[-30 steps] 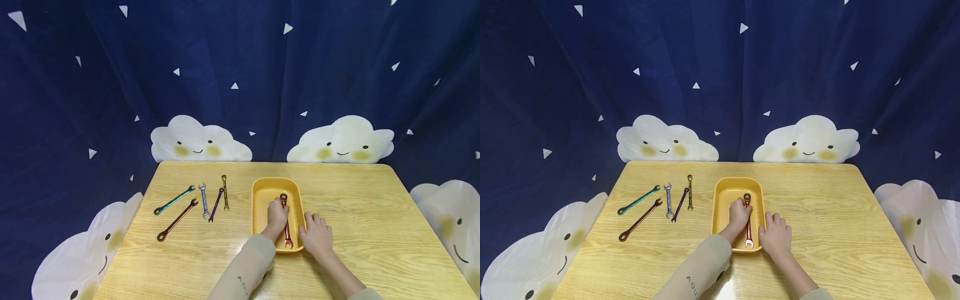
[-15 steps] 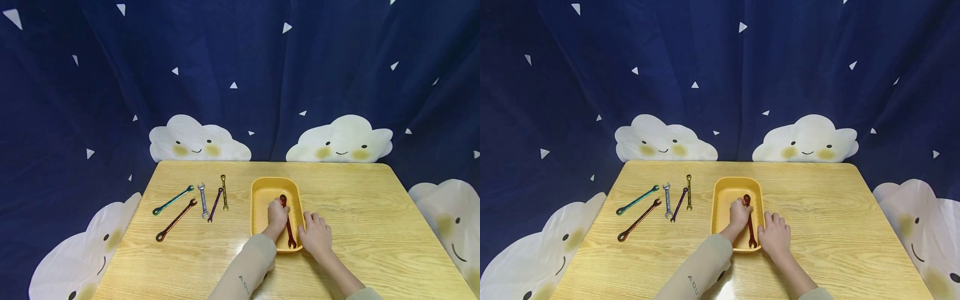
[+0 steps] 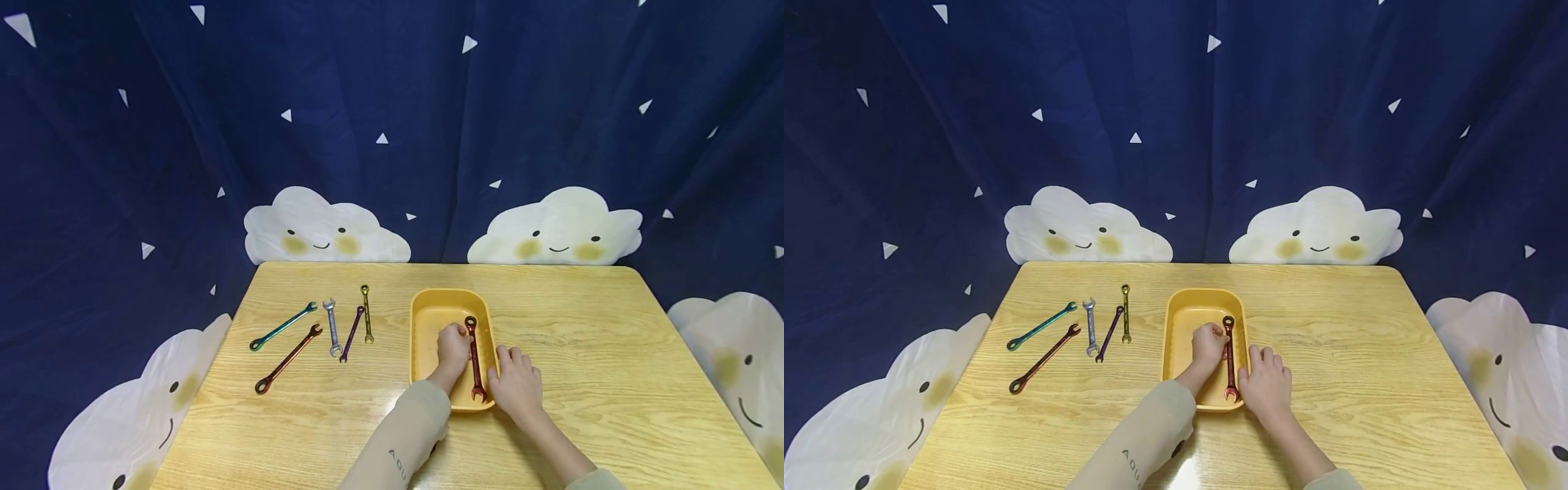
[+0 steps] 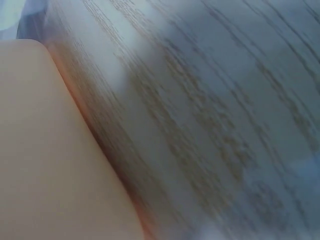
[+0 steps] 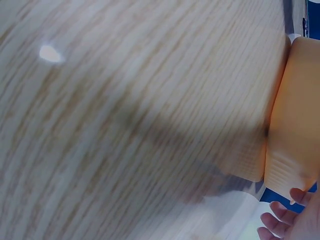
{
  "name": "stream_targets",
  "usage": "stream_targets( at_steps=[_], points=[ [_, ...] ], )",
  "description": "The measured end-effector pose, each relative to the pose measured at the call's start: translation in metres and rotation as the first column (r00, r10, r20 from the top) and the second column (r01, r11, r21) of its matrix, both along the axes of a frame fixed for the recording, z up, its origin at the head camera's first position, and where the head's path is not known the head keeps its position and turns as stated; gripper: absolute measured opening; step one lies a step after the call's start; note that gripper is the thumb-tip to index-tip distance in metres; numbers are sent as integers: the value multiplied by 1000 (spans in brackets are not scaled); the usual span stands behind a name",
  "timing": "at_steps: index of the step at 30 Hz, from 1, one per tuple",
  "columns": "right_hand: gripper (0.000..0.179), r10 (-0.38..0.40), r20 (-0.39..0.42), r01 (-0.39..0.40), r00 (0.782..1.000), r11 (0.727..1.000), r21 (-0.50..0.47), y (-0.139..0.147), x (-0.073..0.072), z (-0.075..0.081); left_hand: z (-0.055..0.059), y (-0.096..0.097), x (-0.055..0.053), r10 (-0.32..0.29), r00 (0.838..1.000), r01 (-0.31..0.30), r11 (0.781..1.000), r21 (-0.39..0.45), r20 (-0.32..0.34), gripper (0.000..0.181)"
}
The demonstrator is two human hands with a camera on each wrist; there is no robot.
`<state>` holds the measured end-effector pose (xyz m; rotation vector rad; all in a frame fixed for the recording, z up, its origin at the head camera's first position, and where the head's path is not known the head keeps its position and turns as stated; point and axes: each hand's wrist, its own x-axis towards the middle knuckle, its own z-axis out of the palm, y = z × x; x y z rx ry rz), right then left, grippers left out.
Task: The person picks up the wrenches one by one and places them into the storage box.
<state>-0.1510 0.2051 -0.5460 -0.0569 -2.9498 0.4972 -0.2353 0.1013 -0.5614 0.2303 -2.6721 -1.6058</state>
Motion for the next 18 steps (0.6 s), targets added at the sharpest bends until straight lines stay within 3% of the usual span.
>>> stream_targets(
  at_steps=[5, 18],
  points=[
    [39, 0, 1, 0, 1000, 1000, -9, 0, 0, 0, 1, -2, 0, 2, 1000, -2, 1000, -4, -16, 9],
    [37, -3, -8, 3, 1000, 1000, -4, -1, 0, 1, 0, -3, 1, 2, 1000, -5, 989, 149, 17, 9]
  ],
)
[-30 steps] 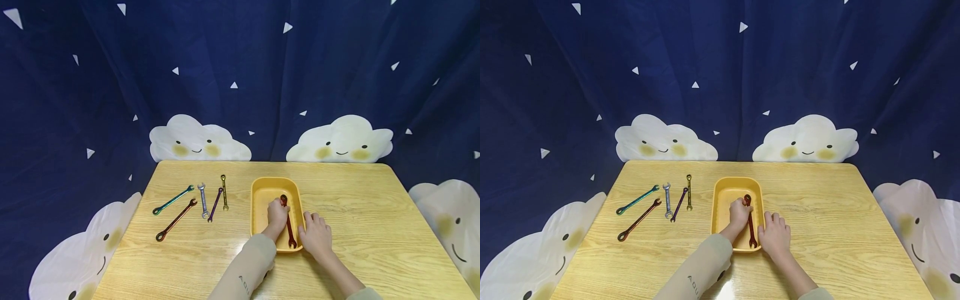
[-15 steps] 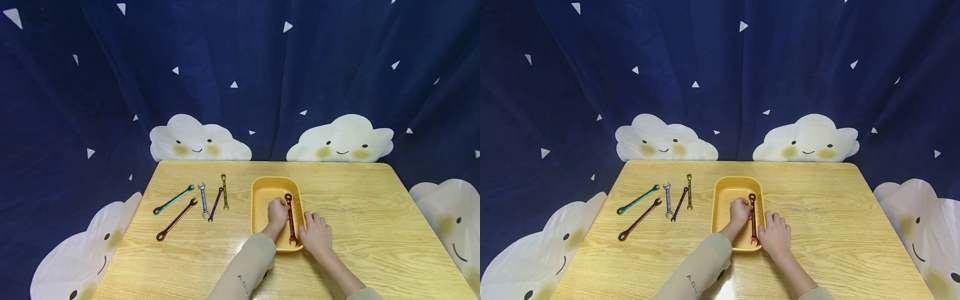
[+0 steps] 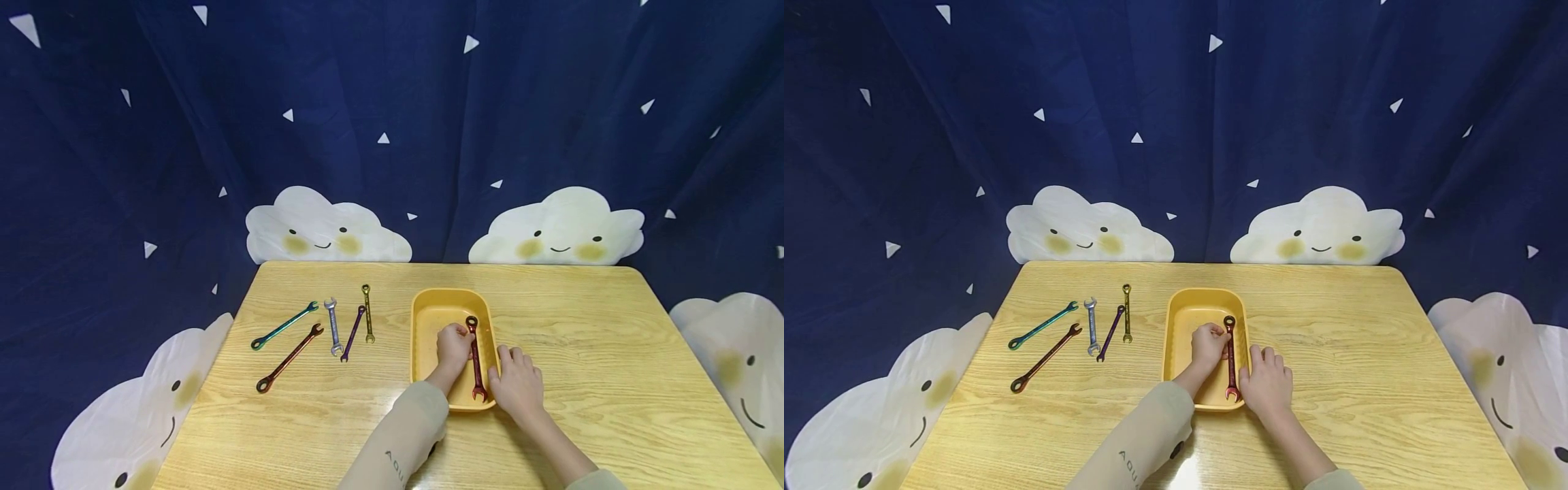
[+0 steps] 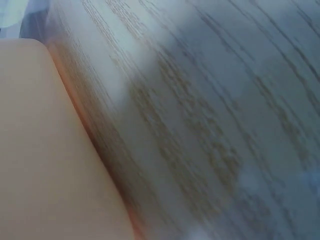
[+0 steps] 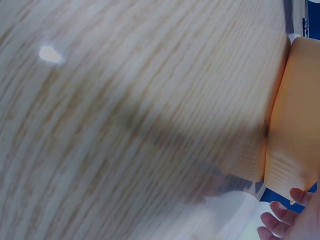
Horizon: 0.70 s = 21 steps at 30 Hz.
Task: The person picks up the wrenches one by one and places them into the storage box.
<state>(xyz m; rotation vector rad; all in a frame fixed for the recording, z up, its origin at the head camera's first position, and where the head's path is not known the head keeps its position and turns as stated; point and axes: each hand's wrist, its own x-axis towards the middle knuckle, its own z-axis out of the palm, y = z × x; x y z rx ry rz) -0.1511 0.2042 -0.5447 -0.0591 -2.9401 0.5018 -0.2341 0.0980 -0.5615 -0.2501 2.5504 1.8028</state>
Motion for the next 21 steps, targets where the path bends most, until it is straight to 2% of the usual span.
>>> stream_targets(
  at_steps=[6, 9, 15, 21],
  points=[
    [39, -3, 19, 3, 1000, 1000, -2, 1, -1, -1, -2, -1, -1, -4, 1000, 3, 997, 75, 22, 10],
    [40, -2, 28, 2, 1000, 1000, -3, 1, -1, -1, -1, -3, -2, -18, 998, 9, 987, 158, 57, 11],
    [40, 1, 30, -1, 1000, 1000, -6, 1, -2, -2, 3, -9, -5, -25, 995, -2, 967, 256, 101, 12],
    [40, 4, 20, -4, 1000, 1000, -11, 2, -1, -3, 14, -19, -9, -41, 997, 13, 935, 353, 72, 15]
  ],
)
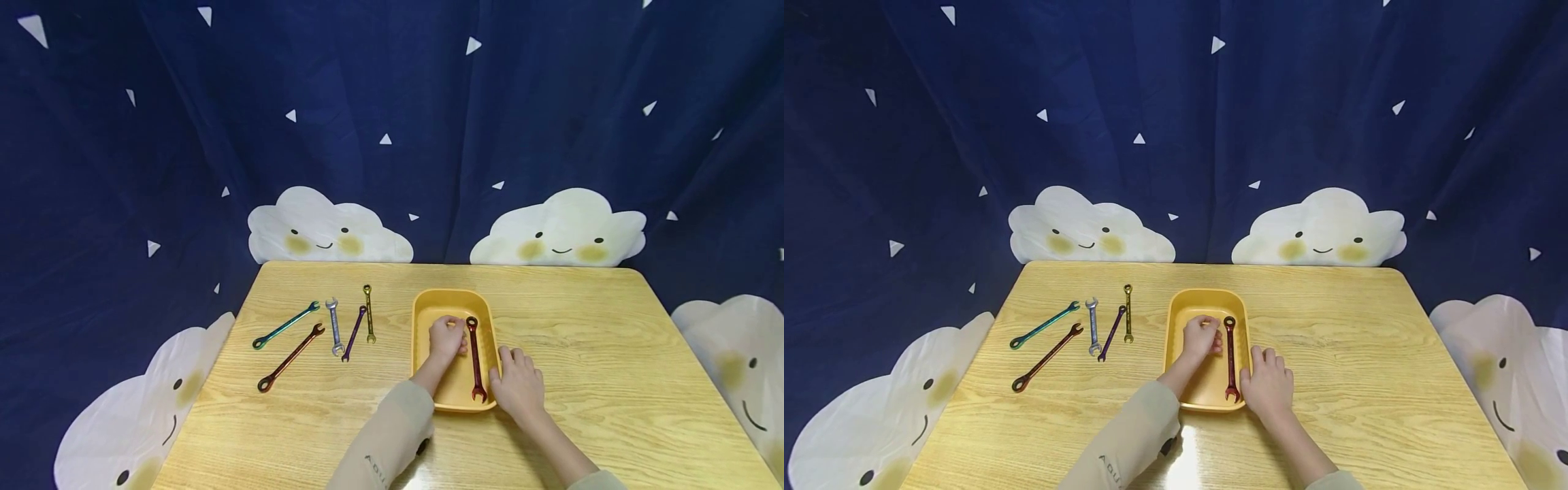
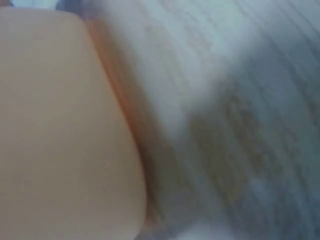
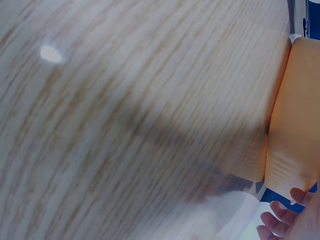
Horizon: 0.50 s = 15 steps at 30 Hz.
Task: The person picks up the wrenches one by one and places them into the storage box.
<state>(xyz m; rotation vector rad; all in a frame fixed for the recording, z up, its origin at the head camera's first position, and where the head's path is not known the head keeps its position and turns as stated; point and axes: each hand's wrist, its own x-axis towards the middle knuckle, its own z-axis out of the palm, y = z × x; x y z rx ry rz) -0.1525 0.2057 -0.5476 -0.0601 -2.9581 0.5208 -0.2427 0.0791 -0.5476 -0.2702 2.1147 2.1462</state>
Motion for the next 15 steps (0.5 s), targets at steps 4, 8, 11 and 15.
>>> stream_targets(
  at_steps=[4, 8, 11, 15],
  points=[
    [41, 3, -1, -3, 1000, 1000, -1, 0, 0, 0, 9, -8, -1, -12, 999, 12, 1000, 2, -37, 18],
    [40, 6, -3, -6, 1000, 1000, -3, 1, 1, 0, 15, -15, -2, -28, 998, 28, 1000, 3, -65, 20],
    [40, 8, -8, -8, 1000, 1000, -2, 1, 1, 1, 19, -21, -3, -36, 995, 39, 999, 23, -95, 21],
    [41, 12, -12, -12, 1000, 1000, 0, 1, 2, 1, 22, -30, -4, -75, 977, 67, 997, -46, -201, 20]
  ],
)
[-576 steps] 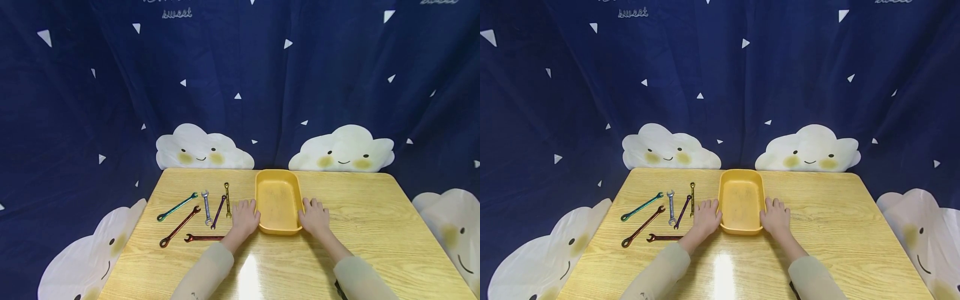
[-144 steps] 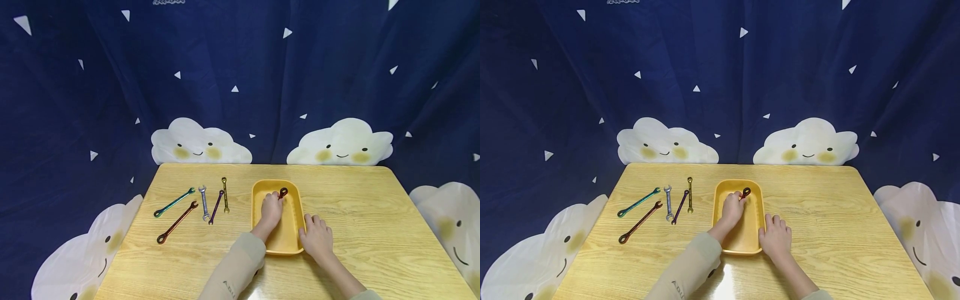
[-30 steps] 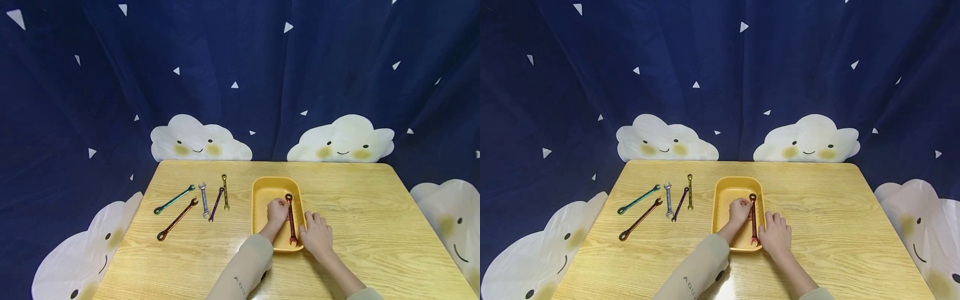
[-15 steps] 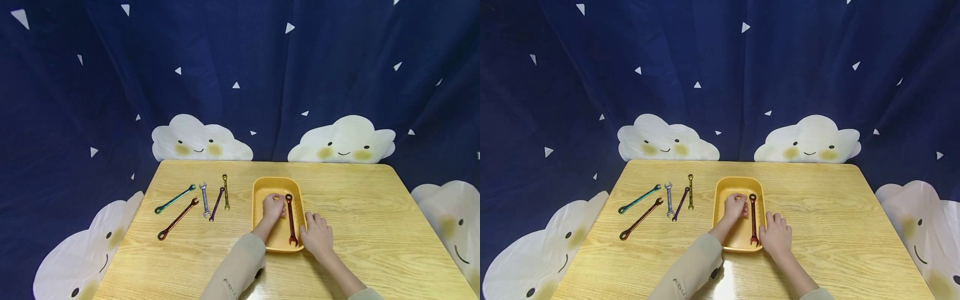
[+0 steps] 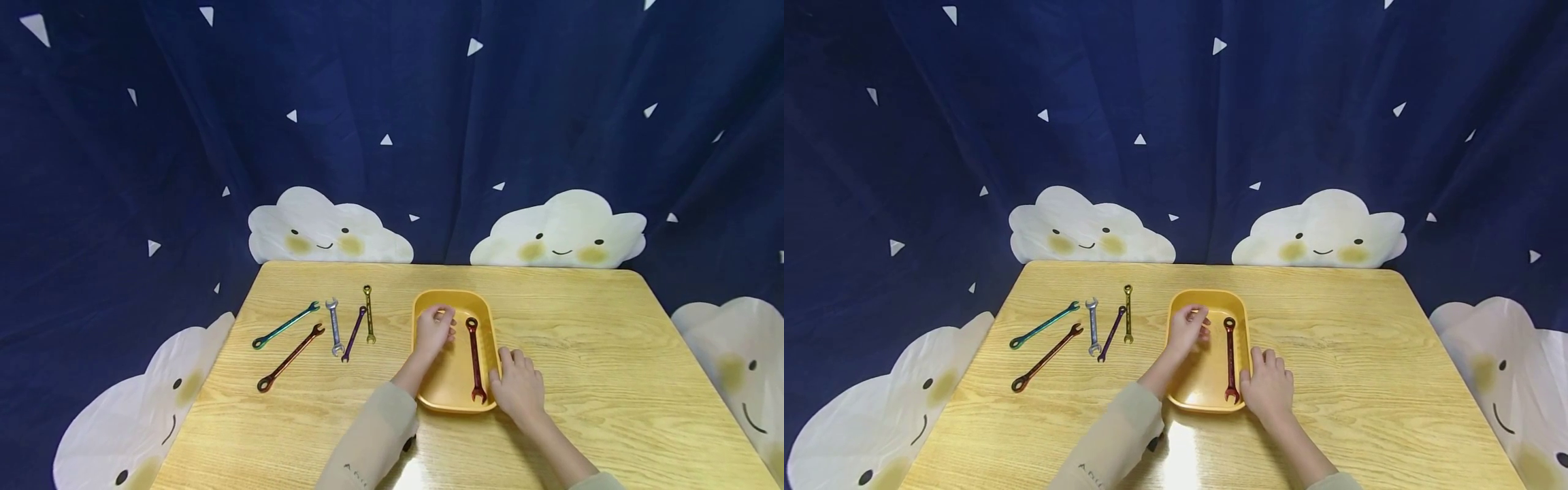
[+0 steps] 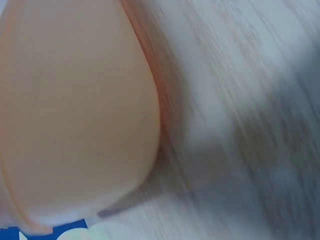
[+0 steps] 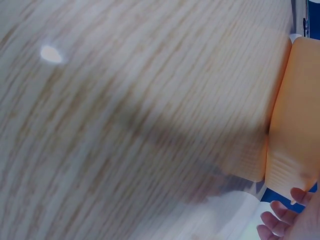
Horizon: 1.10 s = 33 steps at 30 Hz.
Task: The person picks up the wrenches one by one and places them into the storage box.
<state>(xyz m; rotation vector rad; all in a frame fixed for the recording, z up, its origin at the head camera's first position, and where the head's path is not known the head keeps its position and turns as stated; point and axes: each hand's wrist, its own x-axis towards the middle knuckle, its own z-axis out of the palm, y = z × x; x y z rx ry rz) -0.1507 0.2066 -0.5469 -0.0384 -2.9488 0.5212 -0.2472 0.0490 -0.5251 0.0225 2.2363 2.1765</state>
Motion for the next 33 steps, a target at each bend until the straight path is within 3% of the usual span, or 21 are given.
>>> stream_targets(
  at_steps=[2, 4, 8, 11, 16, 19, 22, 24, 28, 33],
  points=[
    [41, 1, 1, -1, 1000, 1000, 1, 0, 0, 0, 1, -6, -1, -17, 995, 6, 994, -109, -98, 20],
    [41, 1, 1, -1, 1000, 1000, 0, 0, 0, 0, 2, -12, -1, -35, 978, -14, 972, -235, -203, 21],
    [41, 0, 1, 0, 1000, 1000, 1, 0, 0, 0, 1, -25, -1, -82, 921, -95, 900, -425, -380, 22],
    [40, 0, 3, 0, 1000, 1000, 2, 0, 0, 1, 0, -35, 0, -129, 851, -180, 839, -513, -509, 22],
    [40, 0, 5, 0, 1000, 1000, -3, 0, 0, 1, -3, -49, -1, -209, 703, -350, 731, -586, -680, 21],
    [40, 0, 5, 0, 1000, 1000, -5, 0, 0, 1, -7, -59, -3, -245, 651, -416, 677, -608, -719, 22],
    [40, 1, 4, -1, 1000, 1000, -7, 0, 0, 1, -11, -69, -3, -269, 618, -465, 632, -619, -739, 22],
    [40, 0, 3, 0, 1000, 1000, -7, 0, 0, 0, -12, -76, -4, -277, 603, -484, 619, -619, -749, 23],
    [40, -2, 2, 2, 1000, 1000, -6, 0, 0, 0, -15, -88, -4, -273, 585, -510, 608, -608, -763, 23],
    [40, -1, 2, 1, 1000, 1000, -3, 0, 0, 0, -16, -103, -1, -249, 580, -526, 612, -590, -775, 20]
  ],
)
